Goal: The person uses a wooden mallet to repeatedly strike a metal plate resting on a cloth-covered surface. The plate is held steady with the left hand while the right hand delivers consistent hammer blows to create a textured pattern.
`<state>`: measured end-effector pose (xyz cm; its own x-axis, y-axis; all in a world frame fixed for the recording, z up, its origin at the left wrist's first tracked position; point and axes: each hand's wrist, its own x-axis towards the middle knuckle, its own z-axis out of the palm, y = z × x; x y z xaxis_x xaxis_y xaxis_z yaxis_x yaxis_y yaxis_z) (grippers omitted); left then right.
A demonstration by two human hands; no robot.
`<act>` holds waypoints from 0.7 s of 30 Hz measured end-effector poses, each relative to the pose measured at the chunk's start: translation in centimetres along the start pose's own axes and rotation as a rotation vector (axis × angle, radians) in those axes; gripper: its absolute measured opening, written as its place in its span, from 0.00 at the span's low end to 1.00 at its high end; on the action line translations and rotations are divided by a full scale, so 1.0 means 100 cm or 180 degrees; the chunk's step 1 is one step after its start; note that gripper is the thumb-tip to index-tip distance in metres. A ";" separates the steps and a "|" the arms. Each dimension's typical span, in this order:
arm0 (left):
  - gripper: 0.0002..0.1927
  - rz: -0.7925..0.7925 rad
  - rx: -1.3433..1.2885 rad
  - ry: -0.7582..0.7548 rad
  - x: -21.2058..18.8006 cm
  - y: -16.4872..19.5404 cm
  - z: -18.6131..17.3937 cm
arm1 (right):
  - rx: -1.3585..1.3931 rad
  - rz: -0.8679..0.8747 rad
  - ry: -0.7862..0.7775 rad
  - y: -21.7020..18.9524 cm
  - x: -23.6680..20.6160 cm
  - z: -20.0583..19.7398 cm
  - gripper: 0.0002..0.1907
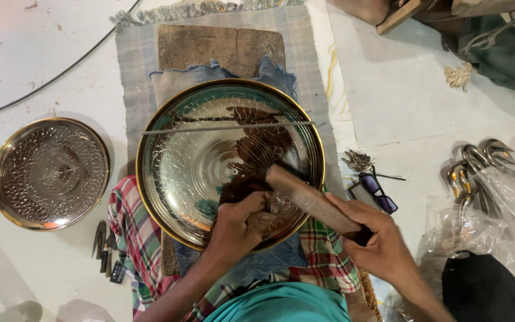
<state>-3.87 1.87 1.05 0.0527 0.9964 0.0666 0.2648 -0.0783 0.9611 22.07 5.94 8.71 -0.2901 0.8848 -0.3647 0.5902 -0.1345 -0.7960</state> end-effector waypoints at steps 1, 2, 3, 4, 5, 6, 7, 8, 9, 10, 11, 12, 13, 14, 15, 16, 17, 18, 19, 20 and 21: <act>0.16 0.0049 -0.0027 0.0098 -0.001 0.000 0.003 | 0.0289 -0.0441 0.0072 0.005 0.002 0.007 0.44; 0.18 0.0090 -0.0049 0.0191 -0.003 0.001 0.006 | 0.0587 -0.0873 0.0142 0.010 0.002 0.011 0.44; 0.21 0.0139 -0.0074 0.0290 -0.005 0.002 0.008 | 0.0511 -0.0641 0.0134 0.014 0.002 0.013 0.44; 0.21 0.0107 -0.0090 0.0291 -0.006 0.001 0.008 | 0.0431 -0.0409 0.0137 0.018 0.002 0.015 0.44; 0.22 0.0072 -0.0107 0.0276 -0.006 0.001 0.009 | 0.0360 -0.0166 0.0146 0.021 0.002 0.015 0.44; 0.22 0.0041 -0.0123 0.0267 -0.007 0.000 0.010 | 0.0265 -0.0318 0.0156 0.021 0.003 0.015 0.43; 0.23 0.0005 -0.0067 0.0238 -0.006 -0.002 0.011 | 0.0167 -0.0476 0.0158 0.020 0.004 0.013 0.43; 0.25 -0.0034 -0.0008 0.0212 -0.006 -0.003 0.011 | 0.0072 -0.0633 0.0155 0.016 0.006 0.011 0.42; 0.26 -0.0075 0.0050 0.0191 -0.006 -0.005 0.011 | 0.0271 -0.0856 0.0195 0.011 0.009 0.009 0.41; 0.27 -0.0038 0.0087 0.0202 -0.007 -0.006 0.012 | 0.0473 -0.1081 0.0238 0.004 0.012 0.007 0.40; 0.27 0.0007 0.0124 0.0209 -0.007 -0.007 0.012 | 0.0676 -0.1308 0.0289 -0.004 0.016 0.005 0.40; 0.27 0.0044 0.0156 0.0220 -0.008 -0.008 0.012 | 0.0658 -0.1261 0.0258 -0.012 0.019 0.001 0.40; 0.27 0.0105 0.0217 0.0270 -0.008 -0.009 0.012 | 0.0640 -0.1218 0.0230 -0.020 0.020 -0.004 0.39; 0.26 0.0174 0.0282 0.0318 -0.008 -0.010 0.012 | 0.0624 -0.1180 0.0208 -0.028 0.022 -0.009 0.39; 0.26 0.0230 0.0344 0.0368 -0.008 -0.009 0.013 | -0.0444 -0.0706 -0.0104 -0.034 0.021 -0.015 0.39; 0.24 0.0224 0.0459 0.0402 -0.008 -0.009 0.012 | -0.1505 -0.0206 -0.0403 -0.040 0.020 -0.022 0.39; 0.21 0.0223 0.0574 0.0428 -0.008 -0.009 0.012 | -0.2554 0.0323 -0.0673 -0.044 0.019 -0.026 0.39; 0.19 0.0229 0.0690 0.0447 -0.007 -0.008 0.012 | -0.1592 -0.0049 -0.0454 -0.047 0.018 -0.028 0.40; 0.20 0.0150 0.0530 0.0397 -0.005 -0.008 0.011 | -0.0631 -0.0416 -0.0213 -0.049 0.018 -0.029 0.41; 0.21 0.0052 0.0362 0.0351 -0.005 -0.006 0.011 | 0.0329 -0.0756 0.0025 -0.050 0.019 -0.030 0.43; 0.22 -0.0053 0.0192 0.0303 -0.004 -0.005 0.011 | -0.0503 -0.0590 -0.0131 -0.049 0.019 -0.030 0.43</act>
<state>-2.97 1.50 0.29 -0.0431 0.9960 0.0786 0.3226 -0.0606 0.9446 20.90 9.65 13.40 -0.4328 0.8685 -0.2415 0.6338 0.1026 -0.7667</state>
